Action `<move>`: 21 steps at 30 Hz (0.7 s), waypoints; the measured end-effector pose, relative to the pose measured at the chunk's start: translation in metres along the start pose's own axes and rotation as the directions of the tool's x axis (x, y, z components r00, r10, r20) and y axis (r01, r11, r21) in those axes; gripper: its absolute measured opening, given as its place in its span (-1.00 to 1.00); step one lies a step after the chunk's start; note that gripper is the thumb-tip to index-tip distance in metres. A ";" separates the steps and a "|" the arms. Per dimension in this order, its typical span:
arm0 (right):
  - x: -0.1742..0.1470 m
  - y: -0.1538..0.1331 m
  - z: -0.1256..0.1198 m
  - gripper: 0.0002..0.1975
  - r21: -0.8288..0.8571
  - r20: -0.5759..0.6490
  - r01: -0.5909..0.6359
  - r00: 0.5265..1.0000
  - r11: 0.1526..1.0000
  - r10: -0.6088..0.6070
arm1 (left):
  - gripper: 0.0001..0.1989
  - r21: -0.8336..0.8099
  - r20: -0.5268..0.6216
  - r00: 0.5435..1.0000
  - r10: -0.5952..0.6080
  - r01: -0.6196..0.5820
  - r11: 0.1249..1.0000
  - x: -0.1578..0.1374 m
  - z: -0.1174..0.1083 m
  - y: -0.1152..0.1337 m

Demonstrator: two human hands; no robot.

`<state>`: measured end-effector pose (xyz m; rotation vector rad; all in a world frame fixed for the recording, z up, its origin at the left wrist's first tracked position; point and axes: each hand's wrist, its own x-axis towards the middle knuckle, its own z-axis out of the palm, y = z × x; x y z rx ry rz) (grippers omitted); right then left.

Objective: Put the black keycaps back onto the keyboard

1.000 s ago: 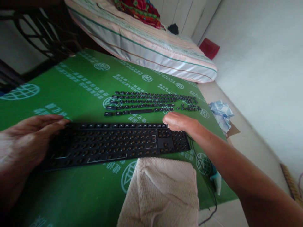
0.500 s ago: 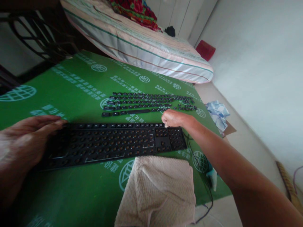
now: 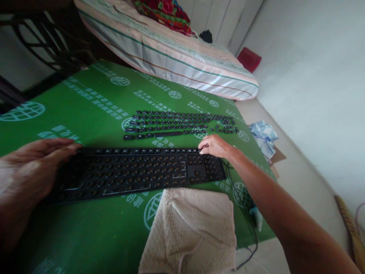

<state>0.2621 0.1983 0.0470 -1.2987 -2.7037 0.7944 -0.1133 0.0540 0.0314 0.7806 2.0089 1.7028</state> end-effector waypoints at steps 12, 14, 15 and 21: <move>-0.013 0.011 0.025 -0.82 0.145 -0.251 0.065 0.967 0.987 -0.027 | -0.67 0.013 0.005 1.000 0.022 -0.022 1.000 0.006 0.000 -0.009; -0.014 0.009 0.025 -0.84 0.095 -0.252 0.084 0.966 0.992 -0.058 | -0.66 0.015 0.002 1.000 0.027 -0.027 1.000 0.007 0.000 -0.011; -0.014 0.008 0.024 -0.85 0.042 -0.238 0.093 0.968 0.995 -0.081 | -0.65 0.011 -0.002 0.999 0.032 -0.032 0.999 0.007 0.000 -0.011; -0.012 0.000 0.019 -0.87 -0.256 -0.095 0.101 0.987 0.961 -0.130 | -0.66 0.005 -0.028 0.998 0.051 -0.051 0.999 0.004 0.002 -0.008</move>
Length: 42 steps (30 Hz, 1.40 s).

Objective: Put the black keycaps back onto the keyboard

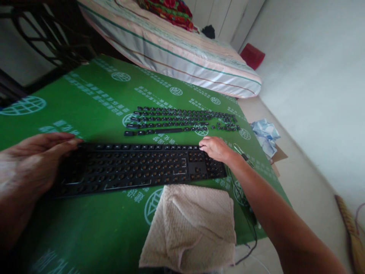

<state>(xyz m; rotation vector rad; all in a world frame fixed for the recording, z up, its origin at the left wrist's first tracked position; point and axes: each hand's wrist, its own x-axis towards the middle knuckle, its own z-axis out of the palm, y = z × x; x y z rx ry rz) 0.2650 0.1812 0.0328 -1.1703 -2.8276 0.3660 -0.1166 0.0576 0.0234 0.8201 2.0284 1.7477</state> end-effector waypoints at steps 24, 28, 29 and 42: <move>0.003 -0.028 -0.019 -0.82 -0.423 0.249 0.085 0.968 0.902 0.025 | -0.71 -0.057 0.050 0.998 -0.030 0.032 0.998 -0.005 -0.001 0.007; 0.004 -0.025 -0.018 -0.83 -0.367 0.227 0.064 0.974 0.928 0.023 | -0.71 -0.051 0.043 0.999 -0.020 0.022 0.998 -0.005 -0.001 0.005; 0.005 -0.023 -0.018 -0.83 -0.338 0.217 0.063 0.976 0.939 0.012 | -0.71 -0.053 0.043 0.999 -0.016 0.018 0.998 -0.004 -0.001 0.005; 0.010 -0.001 -0.014 -0.88 0.066 0.076 0.040 0.996 0.997 -0.045 | -0.70 -0.060 0.044 0.999 -0.032 0.034 0.998 -0.002 -0.001 0.002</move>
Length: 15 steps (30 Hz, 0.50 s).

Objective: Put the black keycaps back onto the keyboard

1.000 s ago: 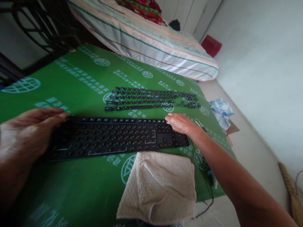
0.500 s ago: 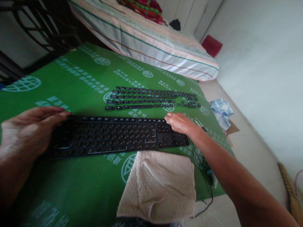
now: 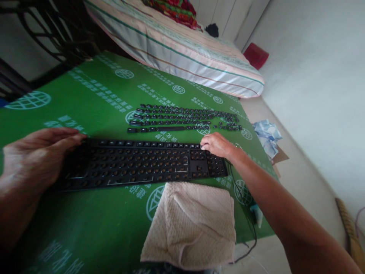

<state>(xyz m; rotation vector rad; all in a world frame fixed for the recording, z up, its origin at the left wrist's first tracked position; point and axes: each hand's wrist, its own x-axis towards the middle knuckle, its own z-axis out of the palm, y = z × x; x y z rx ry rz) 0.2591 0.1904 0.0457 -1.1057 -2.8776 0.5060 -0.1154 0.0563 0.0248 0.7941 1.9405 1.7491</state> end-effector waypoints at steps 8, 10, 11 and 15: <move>0.001 0.004 0.000 -0.88 0.129 -0.020 -0.006 1.000 0.992 0.009 | -0.71 0.061 -0.015 1.000 0.011 -0.010 0.998 -0.006 0.001 0.007; 0.001 0.005 0.000 -0.88 0.154 -0.029 -0.010 0.999 0.988 0.015 | -0.71 0.048 -0.010 1.000 0.014 -0.014 0.999 -0.005 0.001 0.007; 0.001 0.006 0.000 -0.88 0.167 -0.027 -0.011 1.000 0.986 0.016 | -0.72 0.038 -0.010 1.000 0.015 -0.015 0.999 -0.005 0.001 0.006; 0.002 0.010 0.000 -0.87 0.248 0.004 -0.026 1.000 0.968 0.026 | -0.72 0.050 -0.024 1.000 0.015 -0.013 0.999 -0.001 0.001 0.002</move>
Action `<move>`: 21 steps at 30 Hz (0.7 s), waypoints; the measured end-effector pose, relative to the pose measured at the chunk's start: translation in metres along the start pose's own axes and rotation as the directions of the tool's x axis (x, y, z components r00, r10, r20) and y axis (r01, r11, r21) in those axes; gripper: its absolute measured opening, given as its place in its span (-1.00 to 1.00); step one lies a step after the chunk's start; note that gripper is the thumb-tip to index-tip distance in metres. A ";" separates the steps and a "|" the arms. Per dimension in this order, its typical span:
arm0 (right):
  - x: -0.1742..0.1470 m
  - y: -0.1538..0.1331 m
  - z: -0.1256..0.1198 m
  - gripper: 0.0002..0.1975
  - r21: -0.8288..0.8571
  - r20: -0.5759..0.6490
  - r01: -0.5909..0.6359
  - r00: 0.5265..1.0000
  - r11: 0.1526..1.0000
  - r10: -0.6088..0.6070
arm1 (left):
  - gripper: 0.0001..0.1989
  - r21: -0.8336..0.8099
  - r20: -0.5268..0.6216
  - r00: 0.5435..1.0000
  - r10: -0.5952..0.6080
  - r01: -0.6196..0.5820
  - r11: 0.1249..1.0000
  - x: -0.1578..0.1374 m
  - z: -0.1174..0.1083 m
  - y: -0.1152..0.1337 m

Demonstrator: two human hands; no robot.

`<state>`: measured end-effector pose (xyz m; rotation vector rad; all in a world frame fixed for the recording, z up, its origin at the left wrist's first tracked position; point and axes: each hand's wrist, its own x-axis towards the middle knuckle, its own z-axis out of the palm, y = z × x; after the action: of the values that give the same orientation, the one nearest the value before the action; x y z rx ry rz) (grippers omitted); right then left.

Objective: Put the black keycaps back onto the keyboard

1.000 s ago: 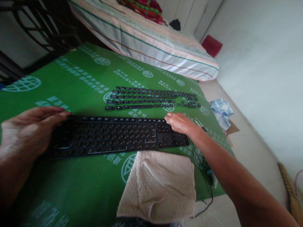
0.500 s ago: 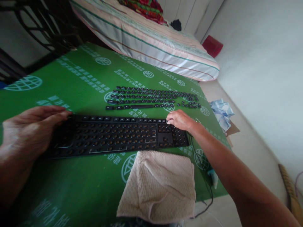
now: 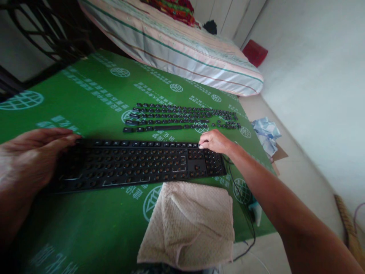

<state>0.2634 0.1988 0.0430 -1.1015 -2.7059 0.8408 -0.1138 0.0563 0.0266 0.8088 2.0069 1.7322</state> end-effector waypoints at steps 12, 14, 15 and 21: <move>0.005 0.004 -0.002 -0.79 0.165 0.017 -0.042 0.999 0.985 0.040 | -0.70 0.026 -0.004 1.000 -0.017 0.017 1.000 0.000 0.001 0.000; 0.006 0.002 -0.003 -0.79 0.153 0.013 -0.034 0.999 0.988 0.033 | -0.69 0.016 0.004 1.000 -0.029 0.029 0.999 0.000 0.000 -0.001; 0.007 0.001 -0.002 -0.79 0.143 0.015 -0.031 0.999 0.989 0.029 | -0.69 0.009 0.009 1.000 -0.030 0.030 0.999 0.000 0.000 -0.001; 0.011 0.004 -0.002 -0.76 0.199 0.065 -0.145 0.989 0.969 0.134 | -0.67 0.018 -0.003 1.000 -0.025 0.025 1.000 -0.005 0.001 0.006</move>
<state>0.2584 0.2091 0.0414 -1.2496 -2.5335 1.1532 -0.1088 0.0544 0.0319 0.7842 2.0288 1.7039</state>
